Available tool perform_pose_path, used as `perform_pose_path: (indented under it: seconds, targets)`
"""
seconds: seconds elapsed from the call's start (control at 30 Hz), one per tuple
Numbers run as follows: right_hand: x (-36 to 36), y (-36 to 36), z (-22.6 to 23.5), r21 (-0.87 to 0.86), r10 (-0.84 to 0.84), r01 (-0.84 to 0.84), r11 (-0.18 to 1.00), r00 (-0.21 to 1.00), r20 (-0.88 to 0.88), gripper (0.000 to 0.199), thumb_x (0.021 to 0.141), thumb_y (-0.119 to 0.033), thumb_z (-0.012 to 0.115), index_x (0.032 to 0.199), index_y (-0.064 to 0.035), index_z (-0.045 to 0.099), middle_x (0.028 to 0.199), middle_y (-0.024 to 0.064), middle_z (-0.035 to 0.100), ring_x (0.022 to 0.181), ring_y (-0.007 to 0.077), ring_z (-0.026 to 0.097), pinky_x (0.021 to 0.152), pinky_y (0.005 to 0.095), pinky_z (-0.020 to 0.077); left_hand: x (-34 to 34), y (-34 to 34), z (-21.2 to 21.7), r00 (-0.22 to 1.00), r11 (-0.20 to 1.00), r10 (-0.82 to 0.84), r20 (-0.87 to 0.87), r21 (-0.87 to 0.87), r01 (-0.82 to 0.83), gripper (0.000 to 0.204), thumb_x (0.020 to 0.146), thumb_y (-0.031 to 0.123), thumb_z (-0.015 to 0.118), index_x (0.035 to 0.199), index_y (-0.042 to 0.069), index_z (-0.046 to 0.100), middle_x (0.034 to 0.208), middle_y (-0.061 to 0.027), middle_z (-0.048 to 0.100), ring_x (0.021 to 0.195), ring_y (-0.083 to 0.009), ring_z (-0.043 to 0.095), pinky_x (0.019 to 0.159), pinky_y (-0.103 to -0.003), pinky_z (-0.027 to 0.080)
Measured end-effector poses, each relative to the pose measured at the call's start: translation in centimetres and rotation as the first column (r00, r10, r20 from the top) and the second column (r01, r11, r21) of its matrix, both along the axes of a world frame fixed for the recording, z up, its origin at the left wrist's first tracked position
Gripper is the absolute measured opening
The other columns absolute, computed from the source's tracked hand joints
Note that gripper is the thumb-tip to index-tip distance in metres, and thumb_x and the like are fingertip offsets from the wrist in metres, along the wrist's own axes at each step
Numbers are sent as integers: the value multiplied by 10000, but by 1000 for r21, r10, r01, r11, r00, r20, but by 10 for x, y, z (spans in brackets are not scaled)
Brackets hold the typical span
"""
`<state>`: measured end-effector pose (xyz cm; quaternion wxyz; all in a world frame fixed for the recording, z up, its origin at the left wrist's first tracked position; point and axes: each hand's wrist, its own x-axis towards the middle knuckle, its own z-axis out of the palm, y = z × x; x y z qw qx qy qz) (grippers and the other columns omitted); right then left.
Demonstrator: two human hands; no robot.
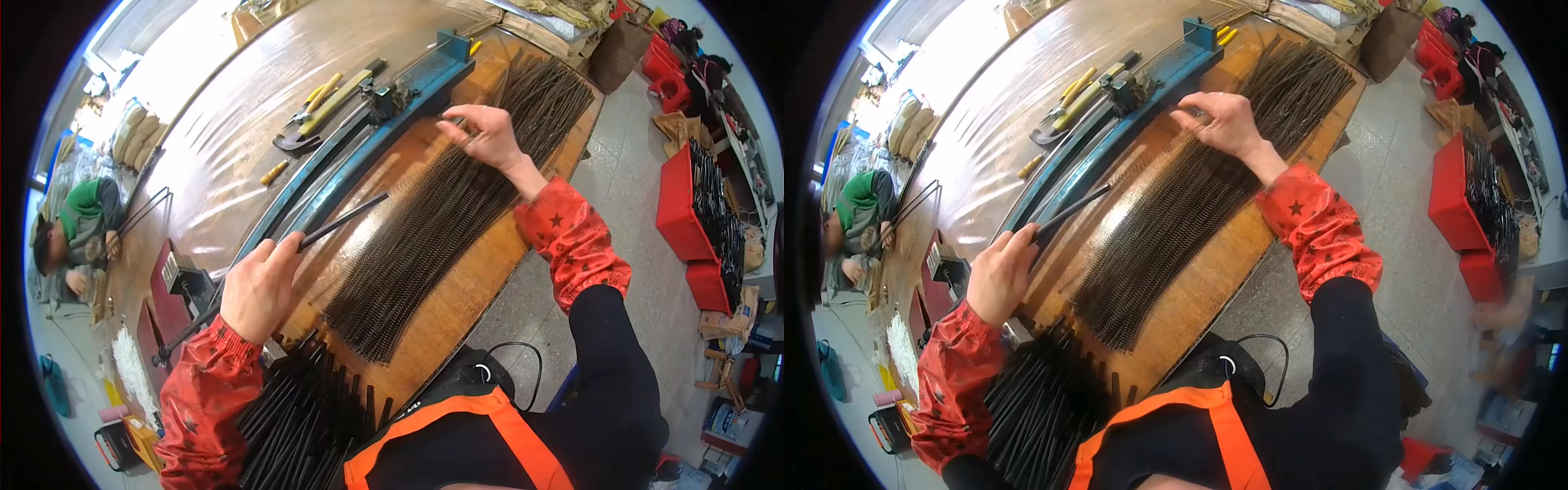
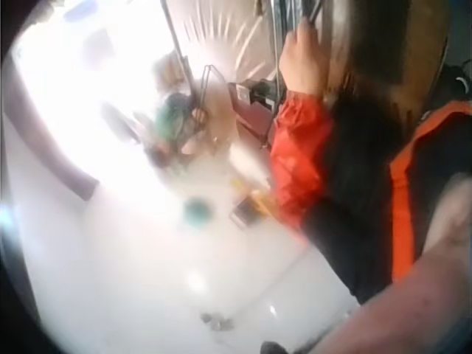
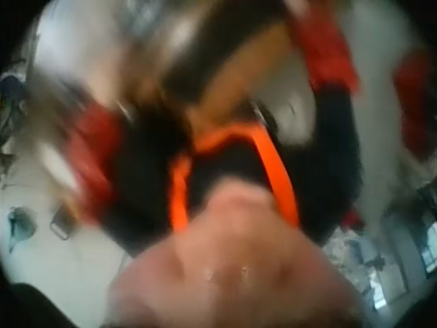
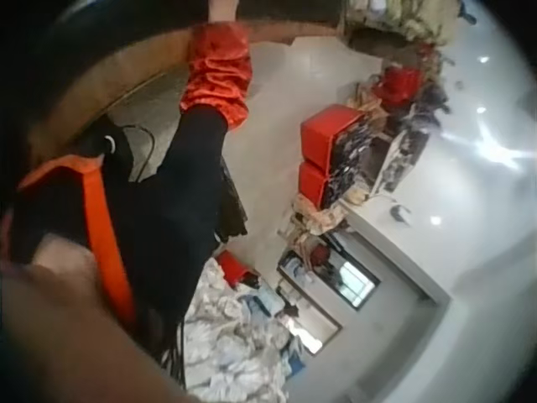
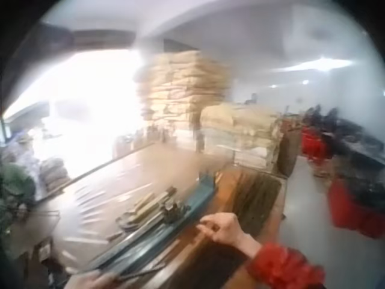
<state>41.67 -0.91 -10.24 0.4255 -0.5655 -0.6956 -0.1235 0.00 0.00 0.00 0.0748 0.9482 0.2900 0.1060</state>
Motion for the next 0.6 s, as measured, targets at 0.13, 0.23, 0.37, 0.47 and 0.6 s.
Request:
perform_pose_path:
  seconds: [0.13,0.23,0.37,0.47,0.6]
  targets:
    - [-17,11,-5,121,97,-92,988,995,-37,205,817,-222,828,953,-95,742,700,67,624,555,169,540,544,307,450,-10,-3,-8,999,1000,-26,-37,-15,25,343,886,126,674,1220,108,603,806,-128,564,708,-354,624,615,-444,517]
    - [-12,8,-6,92,-20,29,995,995,-99,178,822,-225,812,926,-98,744,746,66,660,632,205,600,590,325,490,-13,-6,0,999,1000,15,-49,1,-15,353,891,118,665,1237,109,593,822,-130,567,719,-360,625,621,-447,517]
    - [4,11,-18,127,-66,69,990,997,-27,99,818,-176,795,861,-104,742,742,69,686,648,218,638,614,341,524,-13,-5,-8,999,999,-3,-33,-45,1,363,895,96,648,1253,105,581,841,-136,574,737,-364,628,633,-445,519]
    - [-29,8,-11,108,65,-51,993,989,-135,113,789,-158,802,864,-97,743,749,74,693,692,242,655,631,353,536,-16,-5,-10,998,999,13,-69,-40,-15,387,896,96,650,1275,108,573,855,-145,580,747,-362,632,641,-442,523]
    - [-9,20,-30,117,37,-39,992,999,11,183,827,-111,764,1005,-72,743,835,96,710,707,258,641,632,358,519,-11,-8,-2,999,1000,0,-54,-25,-1,360,909,78,628,1268,96,597,824,-162,578,725,-392,622,631,-467,504]
